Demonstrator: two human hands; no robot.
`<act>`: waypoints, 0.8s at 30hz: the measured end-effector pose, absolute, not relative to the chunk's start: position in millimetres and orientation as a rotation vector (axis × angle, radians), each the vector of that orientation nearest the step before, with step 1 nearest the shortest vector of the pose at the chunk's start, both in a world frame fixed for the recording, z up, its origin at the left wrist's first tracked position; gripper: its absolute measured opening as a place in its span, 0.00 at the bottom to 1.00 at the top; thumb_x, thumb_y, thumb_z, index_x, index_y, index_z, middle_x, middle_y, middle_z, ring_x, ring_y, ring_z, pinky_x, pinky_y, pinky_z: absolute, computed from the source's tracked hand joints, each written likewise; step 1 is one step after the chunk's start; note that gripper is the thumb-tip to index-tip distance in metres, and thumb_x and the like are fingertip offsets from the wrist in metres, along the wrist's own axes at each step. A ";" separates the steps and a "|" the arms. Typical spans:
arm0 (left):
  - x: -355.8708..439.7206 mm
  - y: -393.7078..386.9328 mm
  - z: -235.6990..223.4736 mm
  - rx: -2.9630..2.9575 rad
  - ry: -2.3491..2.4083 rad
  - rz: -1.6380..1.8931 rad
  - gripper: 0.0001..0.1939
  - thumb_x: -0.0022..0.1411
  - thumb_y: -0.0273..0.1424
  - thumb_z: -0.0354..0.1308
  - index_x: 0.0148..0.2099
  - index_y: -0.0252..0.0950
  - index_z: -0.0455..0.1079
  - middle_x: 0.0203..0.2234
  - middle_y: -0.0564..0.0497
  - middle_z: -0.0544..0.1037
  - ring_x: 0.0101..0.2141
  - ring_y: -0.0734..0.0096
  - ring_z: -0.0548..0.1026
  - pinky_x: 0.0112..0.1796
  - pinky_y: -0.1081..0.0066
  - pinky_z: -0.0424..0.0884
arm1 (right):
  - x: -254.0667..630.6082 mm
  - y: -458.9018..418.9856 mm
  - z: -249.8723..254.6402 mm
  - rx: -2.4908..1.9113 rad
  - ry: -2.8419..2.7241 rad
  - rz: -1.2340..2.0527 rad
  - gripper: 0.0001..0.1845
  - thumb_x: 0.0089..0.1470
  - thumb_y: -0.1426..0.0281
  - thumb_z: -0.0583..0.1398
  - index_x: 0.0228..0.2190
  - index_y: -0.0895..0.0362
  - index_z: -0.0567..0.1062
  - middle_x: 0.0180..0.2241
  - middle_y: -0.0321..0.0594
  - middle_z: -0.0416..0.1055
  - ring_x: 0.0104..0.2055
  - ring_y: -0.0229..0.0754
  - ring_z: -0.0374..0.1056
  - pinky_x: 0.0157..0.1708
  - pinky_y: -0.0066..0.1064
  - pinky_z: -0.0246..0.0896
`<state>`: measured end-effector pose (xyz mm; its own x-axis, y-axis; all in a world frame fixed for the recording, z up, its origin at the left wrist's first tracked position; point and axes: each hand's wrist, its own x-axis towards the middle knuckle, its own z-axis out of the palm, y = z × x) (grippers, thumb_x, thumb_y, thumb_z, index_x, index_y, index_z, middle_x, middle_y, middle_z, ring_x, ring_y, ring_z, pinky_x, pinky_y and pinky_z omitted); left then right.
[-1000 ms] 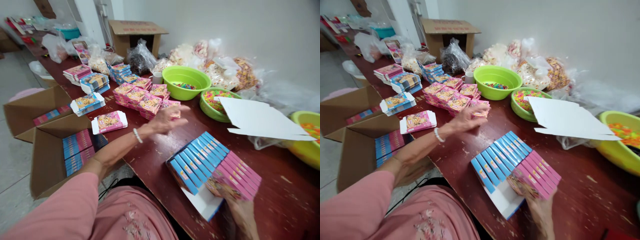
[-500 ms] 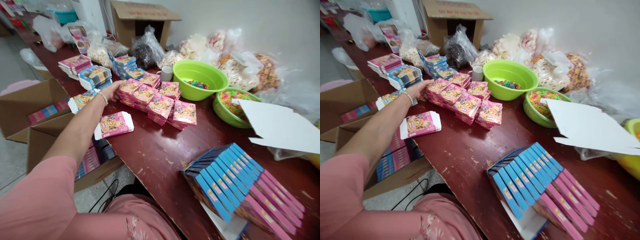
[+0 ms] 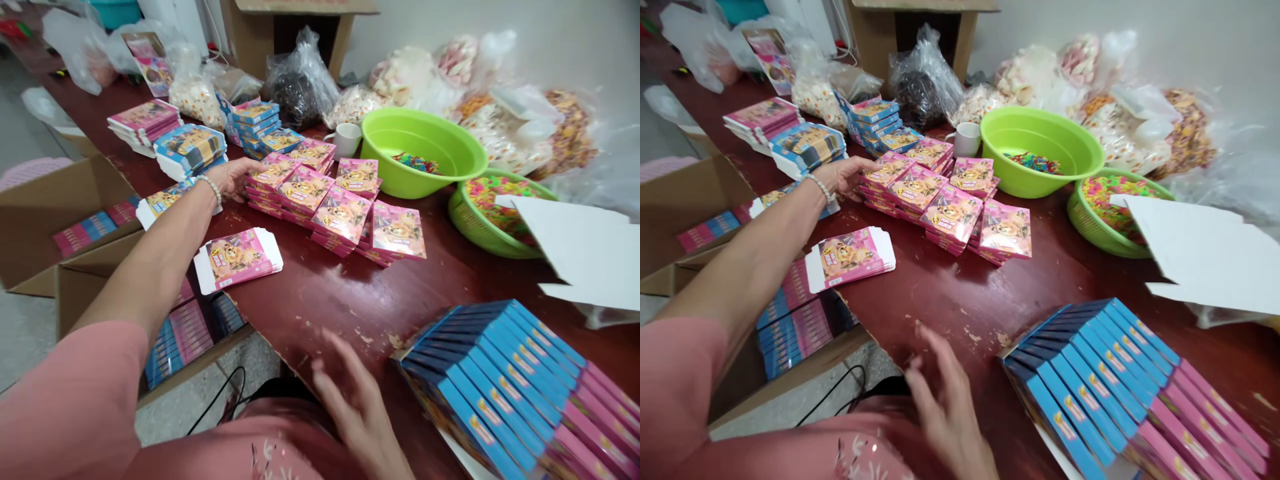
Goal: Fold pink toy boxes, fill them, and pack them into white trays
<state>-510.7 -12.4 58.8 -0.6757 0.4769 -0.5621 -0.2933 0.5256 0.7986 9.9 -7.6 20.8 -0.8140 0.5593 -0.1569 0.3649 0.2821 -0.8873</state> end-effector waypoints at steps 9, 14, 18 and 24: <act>-528.1 -9.7 44.8 0.200 1.894 1.232 0.27 0.39 0.54 0.72 0.36 0.41 0.77 0.33 0.39 0.84 0.40 0.37 0.80 0.49 0.37 0.71 | -233.3 62.9 -16.8 -0.587 -2.444 1.484 0.39 0.54 0.69 0.55 0.67 0.61 0.63 0.66 0.52 0.66 0.54 0.55 0.74 0.64 0.54 0.64; -537.5 -9.7 37.7 0.255 1.908 1.192 0.27 0.40 0.56 0.70 0.35 0.42 0.77 0.31 0.41 0.83 0.40 0.38 0.81 0.49 0.39 0.72 | -258.6 68.4 -25.1 -0.526 -2.486 1.451 0.41 0.48 0.74 0.57 0.66 0.56 0.62 0.64 0.48 0.69 0.67 0.59 0.63 0.70 0.57 0.55; -540.0 -7.0 35.5 0.271 1.868 1.212 0.26 0.40 0.55 0.71 0.35 0.41 0.77 0.30 0.42 0.83 0.40 0.38 0.80 0.48 0.40 0.73 | -271.3 70.7 -25.8 -0.575 -2.577 1.468 0.43 0.44 0.75 0.57 0.64 0.57 0.61 0.60 0.52 0.72 0.67 0.62 0.63 0.69 0.59 0.56; -540.7 -13.1 36.3 0.204 1.862 1.328 0.23 0.41 0.49 0.73 0.34 0.41 0.76 0.28 0.45 0.82 0.38 0.44 0.81 0.45 0.48 0.75 | -294.0 74.0 -25.8 -0.522 -2.637 1.545 0.44 0.43 0.75 0.56 0.64 0.59 0.61 0.65 0.52 0.67 0.71 0.58 0.59 0.72 0.54 0.52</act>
